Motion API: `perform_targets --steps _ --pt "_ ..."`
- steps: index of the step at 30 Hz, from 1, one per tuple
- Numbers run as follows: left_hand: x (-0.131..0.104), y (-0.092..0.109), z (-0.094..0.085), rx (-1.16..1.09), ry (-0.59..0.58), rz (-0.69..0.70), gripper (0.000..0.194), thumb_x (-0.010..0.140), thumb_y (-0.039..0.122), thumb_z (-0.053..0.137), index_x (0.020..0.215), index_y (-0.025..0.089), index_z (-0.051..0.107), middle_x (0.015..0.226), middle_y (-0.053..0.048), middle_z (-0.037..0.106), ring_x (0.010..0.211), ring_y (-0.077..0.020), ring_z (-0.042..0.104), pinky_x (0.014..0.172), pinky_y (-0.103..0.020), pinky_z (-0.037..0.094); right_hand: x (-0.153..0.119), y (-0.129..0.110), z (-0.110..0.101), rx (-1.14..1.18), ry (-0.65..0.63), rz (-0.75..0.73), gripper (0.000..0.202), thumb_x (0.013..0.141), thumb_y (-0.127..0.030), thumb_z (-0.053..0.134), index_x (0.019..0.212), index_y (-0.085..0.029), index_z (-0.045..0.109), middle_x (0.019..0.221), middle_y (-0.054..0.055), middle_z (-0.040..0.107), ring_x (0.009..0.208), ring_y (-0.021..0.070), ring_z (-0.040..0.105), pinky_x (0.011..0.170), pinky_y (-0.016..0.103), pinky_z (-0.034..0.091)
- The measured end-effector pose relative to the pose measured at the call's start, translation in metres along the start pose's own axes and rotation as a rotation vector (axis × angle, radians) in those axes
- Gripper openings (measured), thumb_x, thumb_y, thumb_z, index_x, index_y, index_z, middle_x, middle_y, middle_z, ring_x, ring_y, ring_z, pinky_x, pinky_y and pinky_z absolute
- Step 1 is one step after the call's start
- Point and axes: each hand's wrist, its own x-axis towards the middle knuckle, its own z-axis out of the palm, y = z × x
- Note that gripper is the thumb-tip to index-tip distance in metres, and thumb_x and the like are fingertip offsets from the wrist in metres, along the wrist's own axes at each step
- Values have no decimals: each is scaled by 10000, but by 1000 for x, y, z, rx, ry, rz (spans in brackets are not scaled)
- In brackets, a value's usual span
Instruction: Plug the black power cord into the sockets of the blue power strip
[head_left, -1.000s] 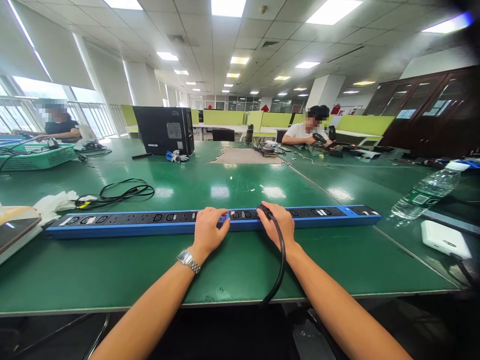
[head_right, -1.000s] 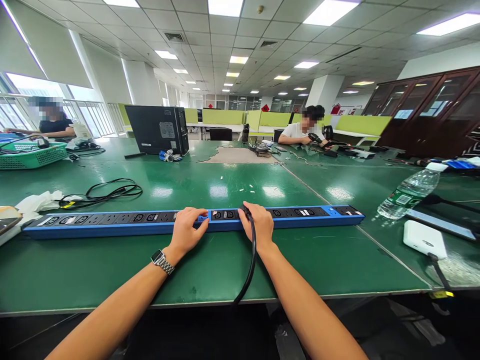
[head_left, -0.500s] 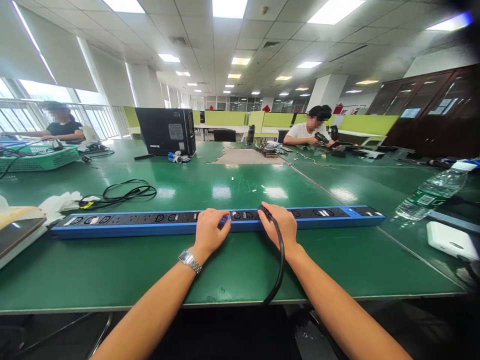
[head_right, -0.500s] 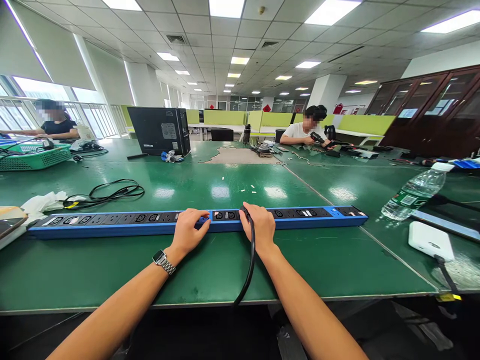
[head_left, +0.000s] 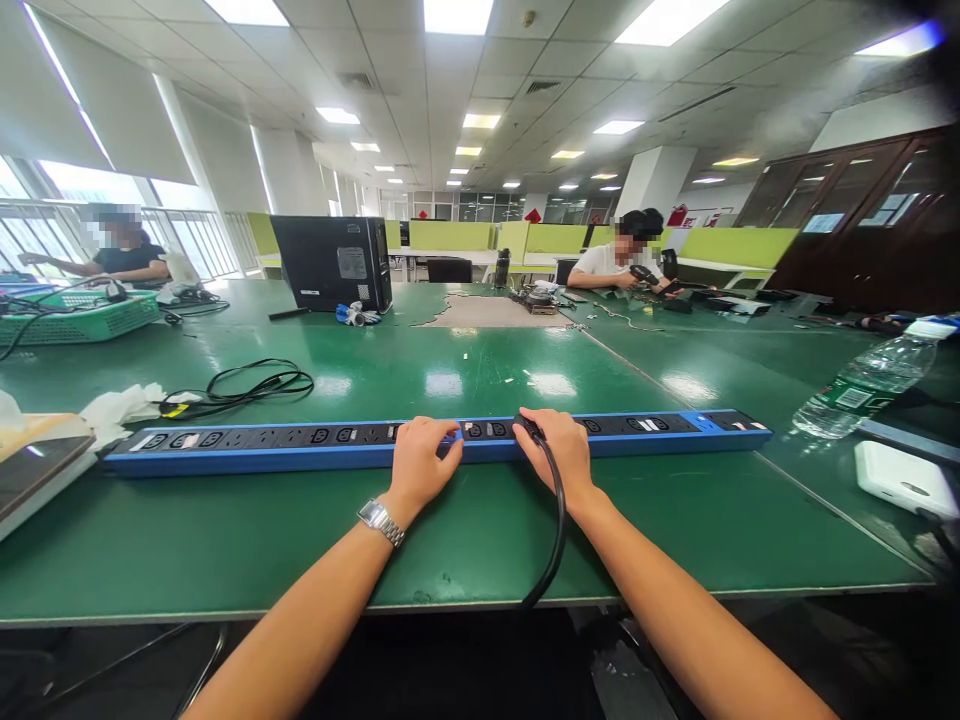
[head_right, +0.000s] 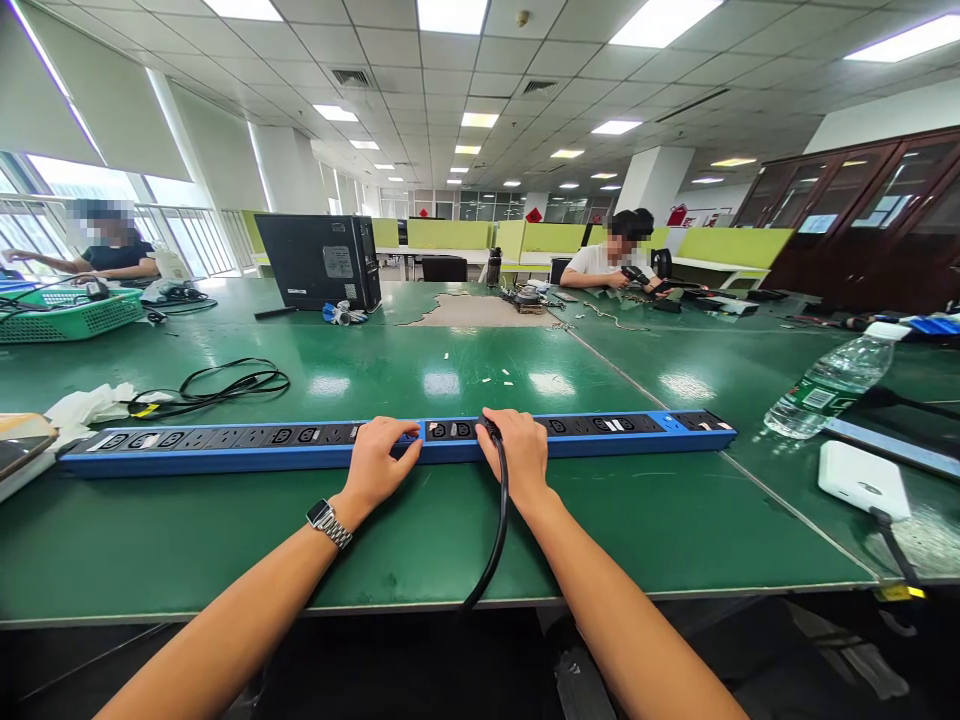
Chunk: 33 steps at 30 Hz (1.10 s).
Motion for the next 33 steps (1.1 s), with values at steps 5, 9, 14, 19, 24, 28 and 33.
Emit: perform_targets --steps 5,9,14,19,24,28,33 --pt "0 -1 0 -6 -6 -15 123 857 239 620 967 220 672 899 -21 731 914 -213 615 863 -391 415 -2 4 5 53 19 60 385 871 -451 582 1172 -218 642 1048 78 717 956 266 611 834 401 423" --pt "0 -2 0 -6 -5 -20 118 861 243 620 964 219 671 901 -20 731 912 -212 614 860 -392 415 -3 11 12 53 21 148 428 822 -555 606 1057 -203 663 1014 97 710 977 297 576 855 429 402" --pt "0 -2 0 -3 -11 -23 125 852 234 626 969 220 671 892 -20 727 911 -210 615 866 -388 418 -3 13 16 113 39 201 443 812 -626 572 952 -219 678 1103 92 690 1031 304 547 868 446 394" --pt "0 -1 0 11 -21 -27 133 854 241 618 972 219 674 898 -26 727 917 -209 615 866 -388 421 2 10 13 226 141 220 460 805 -649 561 916 -216 673 1057 97 695 1007 285 564 892 444 414" --pt "0 6 -1 -18 -28 5 220 868 288 626 1079 231 648 949 -30 728 928 -213 618 881 -396 417 1 -3 6 350 186 189 414 803 -579 612 973 -203 647 955 91 698 920 254 607 838 387 473" --pt "-1 13 -2 -49 -50 112 363 877 370 632 1208 227 590 1042 -54 720 987 -226 612 899 -394 421 -5 -19 6 382 48 -69 340 842 -508 600 1014 -218 649 918 75 697 855 232 622 795 373 487" --pt "-2 16 -2 -60 -72 203 348 915 434 582 1186 219 619 989 -65 722 935 -216 620 878 -374 440 -10 -30 8 433 -31 -323 321 889 -451 574 1086 -211 654 950 84 714 874 230 626 776 373 494"
